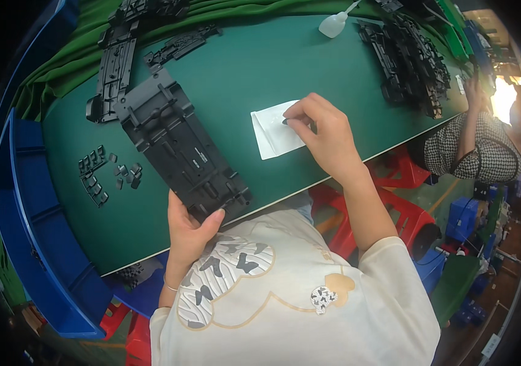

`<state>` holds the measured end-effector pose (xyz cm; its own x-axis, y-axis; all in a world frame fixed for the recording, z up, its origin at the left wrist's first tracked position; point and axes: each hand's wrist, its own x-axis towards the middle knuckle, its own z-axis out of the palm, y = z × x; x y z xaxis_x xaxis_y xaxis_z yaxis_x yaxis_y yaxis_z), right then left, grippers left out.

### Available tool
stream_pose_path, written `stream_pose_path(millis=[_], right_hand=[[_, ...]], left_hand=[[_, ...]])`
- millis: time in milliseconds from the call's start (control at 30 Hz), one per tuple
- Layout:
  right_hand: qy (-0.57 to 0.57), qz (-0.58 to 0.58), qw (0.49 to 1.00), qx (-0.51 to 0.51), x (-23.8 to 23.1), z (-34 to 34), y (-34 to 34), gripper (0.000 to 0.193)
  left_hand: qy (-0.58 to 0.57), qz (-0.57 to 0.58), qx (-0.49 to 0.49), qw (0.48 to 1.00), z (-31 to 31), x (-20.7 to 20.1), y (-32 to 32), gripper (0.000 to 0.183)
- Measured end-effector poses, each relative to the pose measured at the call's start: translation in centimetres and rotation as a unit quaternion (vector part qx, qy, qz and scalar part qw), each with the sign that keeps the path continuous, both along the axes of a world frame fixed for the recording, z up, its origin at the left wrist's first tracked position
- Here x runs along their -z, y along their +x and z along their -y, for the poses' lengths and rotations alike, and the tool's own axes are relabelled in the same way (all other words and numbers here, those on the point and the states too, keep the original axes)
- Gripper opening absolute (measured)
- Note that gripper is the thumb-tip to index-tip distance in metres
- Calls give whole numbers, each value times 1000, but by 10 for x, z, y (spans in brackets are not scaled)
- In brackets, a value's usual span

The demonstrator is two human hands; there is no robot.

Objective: The person assembles toy car chassis by attaching small plastic components onto each chassis by hand.

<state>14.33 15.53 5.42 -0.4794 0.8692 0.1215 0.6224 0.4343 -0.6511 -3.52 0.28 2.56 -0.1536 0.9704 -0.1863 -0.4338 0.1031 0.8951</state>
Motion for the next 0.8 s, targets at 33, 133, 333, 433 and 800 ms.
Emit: stream_pose_path(millis=[33,133,333,433,800], right_hand=[[9,-1,1000,-3,1,0,-1,10],[36,2,999,-21,5,-1,-3,10],[96,27,993,-57,10,-2,-1,12],[88,25,994,-56,10,1,-1,11],[120,73,987,-77,7,0,2,12]], left_hand=[[-4,0,-3,1000,0,0,1,61],[-10,-9,-2,1000,-2,-2,1,60],[-17,-10,7,1000,-4,0,1,59],[-20,-2,2,1000,-3,0,1,59],[-20,9,4,1000,-5,0,2,60]])
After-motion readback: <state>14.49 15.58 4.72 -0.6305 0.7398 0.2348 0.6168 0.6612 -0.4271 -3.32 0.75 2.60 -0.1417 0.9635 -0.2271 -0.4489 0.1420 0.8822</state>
